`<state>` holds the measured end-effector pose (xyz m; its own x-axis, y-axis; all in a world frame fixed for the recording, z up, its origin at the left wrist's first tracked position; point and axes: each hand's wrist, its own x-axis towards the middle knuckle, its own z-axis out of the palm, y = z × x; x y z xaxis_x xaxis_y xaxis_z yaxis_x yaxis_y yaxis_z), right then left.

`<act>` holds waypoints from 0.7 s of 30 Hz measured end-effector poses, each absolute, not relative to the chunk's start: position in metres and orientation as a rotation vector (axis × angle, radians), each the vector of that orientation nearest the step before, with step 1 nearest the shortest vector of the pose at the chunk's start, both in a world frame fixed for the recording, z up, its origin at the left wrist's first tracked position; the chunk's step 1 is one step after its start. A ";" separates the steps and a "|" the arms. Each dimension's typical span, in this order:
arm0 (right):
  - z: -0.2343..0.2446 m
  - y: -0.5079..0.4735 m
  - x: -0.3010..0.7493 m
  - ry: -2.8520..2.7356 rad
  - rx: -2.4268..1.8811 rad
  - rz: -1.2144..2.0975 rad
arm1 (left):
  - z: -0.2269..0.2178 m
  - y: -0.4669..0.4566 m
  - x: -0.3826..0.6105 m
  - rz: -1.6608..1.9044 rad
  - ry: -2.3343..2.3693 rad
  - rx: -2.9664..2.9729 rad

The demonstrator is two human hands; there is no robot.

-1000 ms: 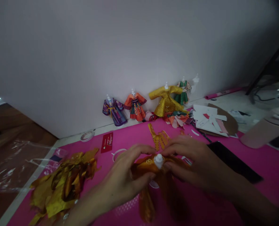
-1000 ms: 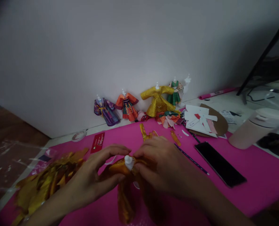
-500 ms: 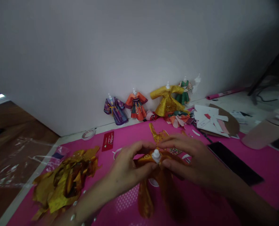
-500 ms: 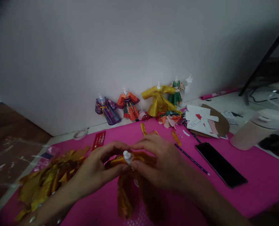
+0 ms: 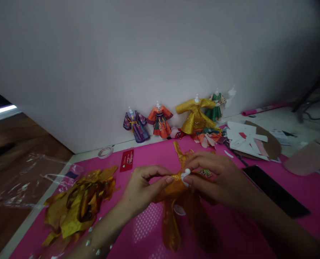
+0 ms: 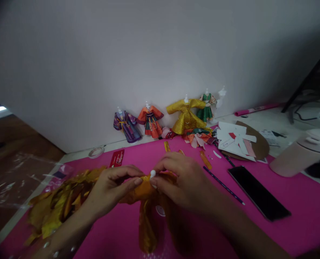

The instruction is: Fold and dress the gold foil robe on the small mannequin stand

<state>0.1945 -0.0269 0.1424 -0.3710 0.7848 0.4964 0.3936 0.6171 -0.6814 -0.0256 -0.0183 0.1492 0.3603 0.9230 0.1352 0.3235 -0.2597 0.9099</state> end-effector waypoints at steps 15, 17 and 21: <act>0.140 -0.025 0.195 -1.994 -0.882 0.601 | 0.153 -0.020 -0.020 0.895 1.023 1.963; 0.140 -0.024 0.195 -1.987 -0.876 0.608 | 0.153 -0.023 -0.020 0.890 1.045 2.012; 0.139 -0.020 0.191 -1.992 -0.851 0.593 | 0.152 -0.021 -0.018 0.840 1.120 2.080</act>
